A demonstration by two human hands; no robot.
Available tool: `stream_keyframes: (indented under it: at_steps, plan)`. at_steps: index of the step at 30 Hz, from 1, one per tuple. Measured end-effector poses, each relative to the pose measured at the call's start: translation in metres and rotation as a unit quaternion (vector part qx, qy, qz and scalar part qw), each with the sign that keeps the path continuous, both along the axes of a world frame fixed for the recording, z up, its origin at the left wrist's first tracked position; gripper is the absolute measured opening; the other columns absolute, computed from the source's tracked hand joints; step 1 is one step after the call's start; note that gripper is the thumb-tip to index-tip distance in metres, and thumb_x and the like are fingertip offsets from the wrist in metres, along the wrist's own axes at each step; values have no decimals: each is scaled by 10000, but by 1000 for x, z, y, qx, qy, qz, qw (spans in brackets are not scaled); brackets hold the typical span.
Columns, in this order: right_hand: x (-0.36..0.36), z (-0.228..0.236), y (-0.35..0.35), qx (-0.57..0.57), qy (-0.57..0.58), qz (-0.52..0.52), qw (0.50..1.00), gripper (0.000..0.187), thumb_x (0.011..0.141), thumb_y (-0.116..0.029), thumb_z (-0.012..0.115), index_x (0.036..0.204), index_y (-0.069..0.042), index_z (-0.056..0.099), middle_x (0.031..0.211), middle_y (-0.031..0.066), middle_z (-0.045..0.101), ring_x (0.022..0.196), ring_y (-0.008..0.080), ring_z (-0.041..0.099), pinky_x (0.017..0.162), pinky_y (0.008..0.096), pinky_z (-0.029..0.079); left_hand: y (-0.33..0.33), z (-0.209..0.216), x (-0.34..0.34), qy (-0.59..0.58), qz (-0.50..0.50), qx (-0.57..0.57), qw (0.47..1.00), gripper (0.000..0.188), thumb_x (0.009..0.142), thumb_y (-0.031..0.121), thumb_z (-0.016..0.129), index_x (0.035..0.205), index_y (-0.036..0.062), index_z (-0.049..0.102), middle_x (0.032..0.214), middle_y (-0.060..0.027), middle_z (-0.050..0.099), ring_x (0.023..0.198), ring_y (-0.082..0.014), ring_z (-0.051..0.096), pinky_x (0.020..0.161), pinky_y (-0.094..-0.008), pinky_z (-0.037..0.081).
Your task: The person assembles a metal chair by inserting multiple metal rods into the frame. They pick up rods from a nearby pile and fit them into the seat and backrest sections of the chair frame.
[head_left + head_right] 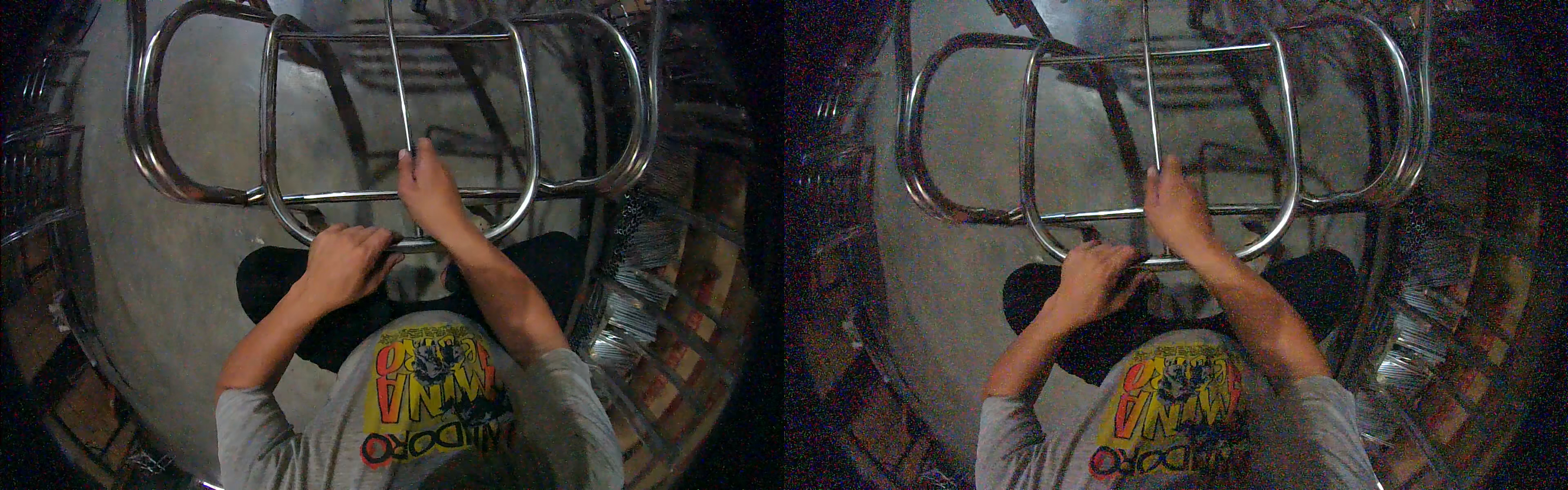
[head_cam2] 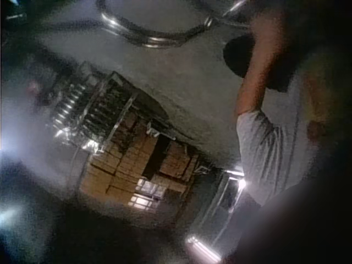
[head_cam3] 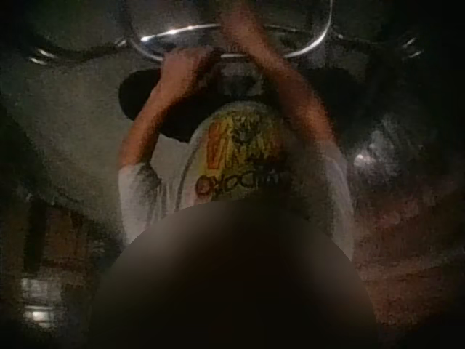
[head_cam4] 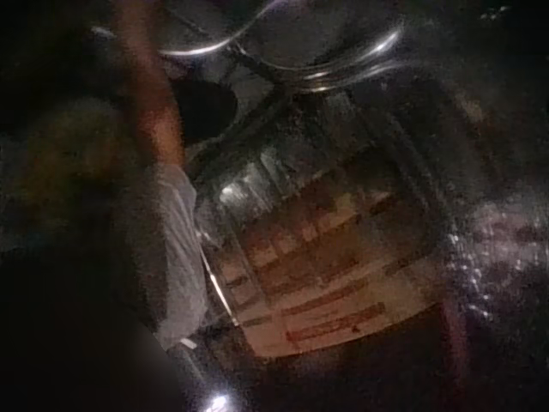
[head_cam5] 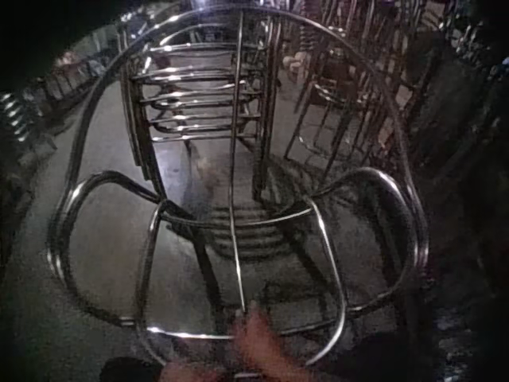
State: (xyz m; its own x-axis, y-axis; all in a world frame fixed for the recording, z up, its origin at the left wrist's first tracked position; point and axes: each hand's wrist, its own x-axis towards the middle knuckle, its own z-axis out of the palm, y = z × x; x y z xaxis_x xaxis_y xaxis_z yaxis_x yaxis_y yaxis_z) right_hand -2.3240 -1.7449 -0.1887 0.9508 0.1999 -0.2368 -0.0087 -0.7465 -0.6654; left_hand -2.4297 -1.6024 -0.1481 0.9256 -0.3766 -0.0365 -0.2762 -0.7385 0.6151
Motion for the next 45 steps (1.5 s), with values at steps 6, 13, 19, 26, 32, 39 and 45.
stream_keyframes:
  at_steps: [6, 13, 19, 26, 32, 39, 45]
  plan:
    - [-1, -3, 1, -29, -6, 34, 999, 326, 966, -273, 482, 1050, 42, 467, 788, 317, 598, 766, 514, 585, 698, 579, 457, -3, 4, -1, 18, 8, 36, 999, 233, 849, 310, 662, 964, 113, 618, 797, -77, 646, 745, -296, 643, 658, -412, 489]
    - [-16, 9, -10, -79, 44, 78, 993, 342, 946, -247, 490, 1078, 63, 428, 795, 343, 612, 759, 525, 606, 697, 597, 480, -4, 7, -4, 68, 31, 15, 997, 275, 812, 330, 680, 927, 99, 585, 822, -129, 639, 756, -385, 618, 665, -498, 482]
    - [-6, 11, -5, -58, 104, 51, 992, 400, 933, -257, 504, 1125, 77, 395, 773, 348, 615, 744, 528, 610, 704, 601, 485, -5, 6, 1, 42, -4, 58, 997, 255, 843, 305, 666, 963, 99, 579, 835, -93, 640, 768, -323, 638, 662, -436, 486]
    - [-15, 96, -98, 96, -185, 110, 972, 522, 894, -355, 634, 1291, -51, 483, 834, 248, 653, 730, 416, 658, 665, 493, 523, -13, 9, 1, 68, 30, 8, 997, 221, 801, 228, 703, 935, 86, 601, 825, -98, 658, 736, -335, 635, 647, -429, 459]
    - [139, 135, -329, 58, -408, -362, 836, 378, 943, -324, 563, 1085, 24, 603, 843, 150, 660, 784, 274, 638, 750, 387, 508, -15, 6, -4, 4, 33, 53, 998, 262, 763, 279, 722, 912, 86, 626, 736, -102, 643, 715, -333, 633, 646, -429, 451]
    - [314, 30, -459, -196, -251, -324, 891, 488, 890, -314, 616, 1251, 8, 549, 1192, 237, 619, 1120, 391, 585, 933, 452, 475, -21, 4, -5, -11, 32, 105, 994, 283, 715, 306, 729, 883, 107, 619, 706, -79, 627, 665, -322, 618, 640, -439, 426]
    - [352, 16, -464, -277, -125, -307, 902, 475, 849, -324, 687, 1212, -32, 595, 1170, 216, 633, 1085, 404, 594, 916, 464, 478, -25, 7, -5, 3, 45, 108, 993, 257, 689, 296, 730, 846, 118, 630, 726, -62, 628, 672, -298, 614, 641, -427, 421]
